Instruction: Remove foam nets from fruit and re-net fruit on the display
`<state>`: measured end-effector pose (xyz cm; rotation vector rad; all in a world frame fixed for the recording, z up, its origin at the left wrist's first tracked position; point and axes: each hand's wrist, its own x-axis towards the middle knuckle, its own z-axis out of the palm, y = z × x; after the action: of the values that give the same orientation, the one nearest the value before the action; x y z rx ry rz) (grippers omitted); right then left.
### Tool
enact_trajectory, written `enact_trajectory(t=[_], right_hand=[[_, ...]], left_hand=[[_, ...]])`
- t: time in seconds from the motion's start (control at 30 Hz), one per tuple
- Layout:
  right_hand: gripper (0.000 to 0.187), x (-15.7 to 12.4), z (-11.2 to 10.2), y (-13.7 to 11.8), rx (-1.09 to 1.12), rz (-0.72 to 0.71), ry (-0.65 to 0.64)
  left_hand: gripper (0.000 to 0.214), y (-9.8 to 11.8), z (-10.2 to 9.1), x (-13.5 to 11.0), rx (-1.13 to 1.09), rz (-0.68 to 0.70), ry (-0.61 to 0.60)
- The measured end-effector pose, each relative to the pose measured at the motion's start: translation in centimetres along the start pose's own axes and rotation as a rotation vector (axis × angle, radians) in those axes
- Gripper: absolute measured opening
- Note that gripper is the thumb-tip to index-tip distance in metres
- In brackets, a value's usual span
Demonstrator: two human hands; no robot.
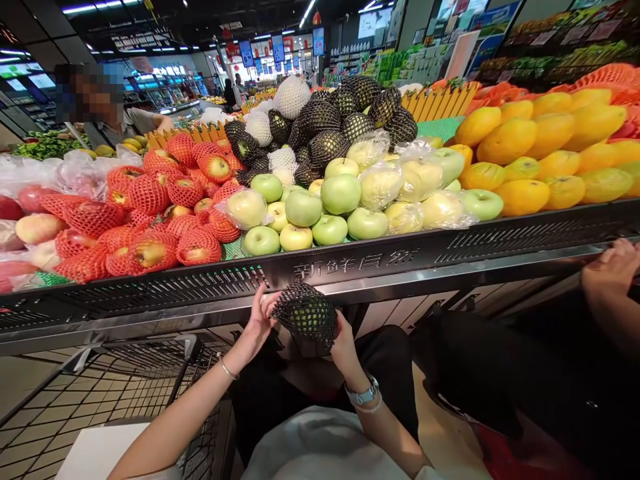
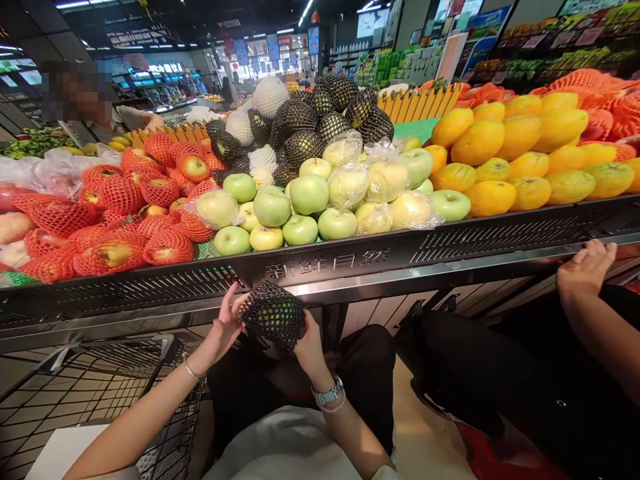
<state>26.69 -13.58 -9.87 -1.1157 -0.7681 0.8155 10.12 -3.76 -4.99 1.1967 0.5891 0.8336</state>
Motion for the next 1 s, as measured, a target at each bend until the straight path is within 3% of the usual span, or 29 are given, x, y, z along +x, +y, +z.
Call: enact_trajectory(t=[0.07,0.13,0.27,0.4,0.5,0.57,0.67,0.73,0.8,0.9,1.0], right_hand=[[0.047,-0.2,0.2,-0.3,-0.052,-0.006,-0.066],[0.047,-0.4,0.4,-0.5,-0.121,-0.015,-0.14],[0.051,-0.4,0.7,-1.2,-0.184,-0.083,-0.232],[0.043,0.1,0.4,-2.5,-0.33,-0.183,-0.307],[0.042,0.2,-0.2,-3.1,-0.366,-0.221,-0.356],[0.042,0.2,-0.5,-3.0,-0.366,-0.235,-0.36],[0.043,0.1,-1.0,-2.3,-0.382,-0.254,-0.339],[0.046,0.1,-1.0,-1.6,-0.384,-0.262,-0.279],[0.046,-0.1,-0.6,-0.9,-0.366,-0.257,-0.175],[0.029,-0.2,0.1,-0.4,-0.33,-0.276,-0.027],[0.019,-0.3,0.4,-1.1,-0.387,-0.322,-0.05]], left_hand=[[0.123,0.3,0.4,-0.2,0.16,0.061,-0.091],[0.126,1.2,0.9,-0.3,0.305,0.161,-0.136],[0.09,2.4,2.1,-0.4,0.506,0.201,-0.21],[0.061,0.1,3.5,-0.8,0.508,0.312,0.004],[0.057,-1.6,4.2,-1.1,0.434,0.391,0.134],[0.062,-2.0,4.4,-1.4,0.395,0.405,0.135],[0.08,-1.8,4.2,-1.9,0.285,0.335,0.041],[0.087,-2.0,4.0,-2.2,0.212,0.229,0.052],[0.084,-2.9,4.1,-2.3,0.099,0.103,0.129],[0.072,-5.0,4.6,-2.4,-0.217,-0.062,0.246],[0.068,-6.2,5.4,-2.5,-0.506,-0.187,0.375]])
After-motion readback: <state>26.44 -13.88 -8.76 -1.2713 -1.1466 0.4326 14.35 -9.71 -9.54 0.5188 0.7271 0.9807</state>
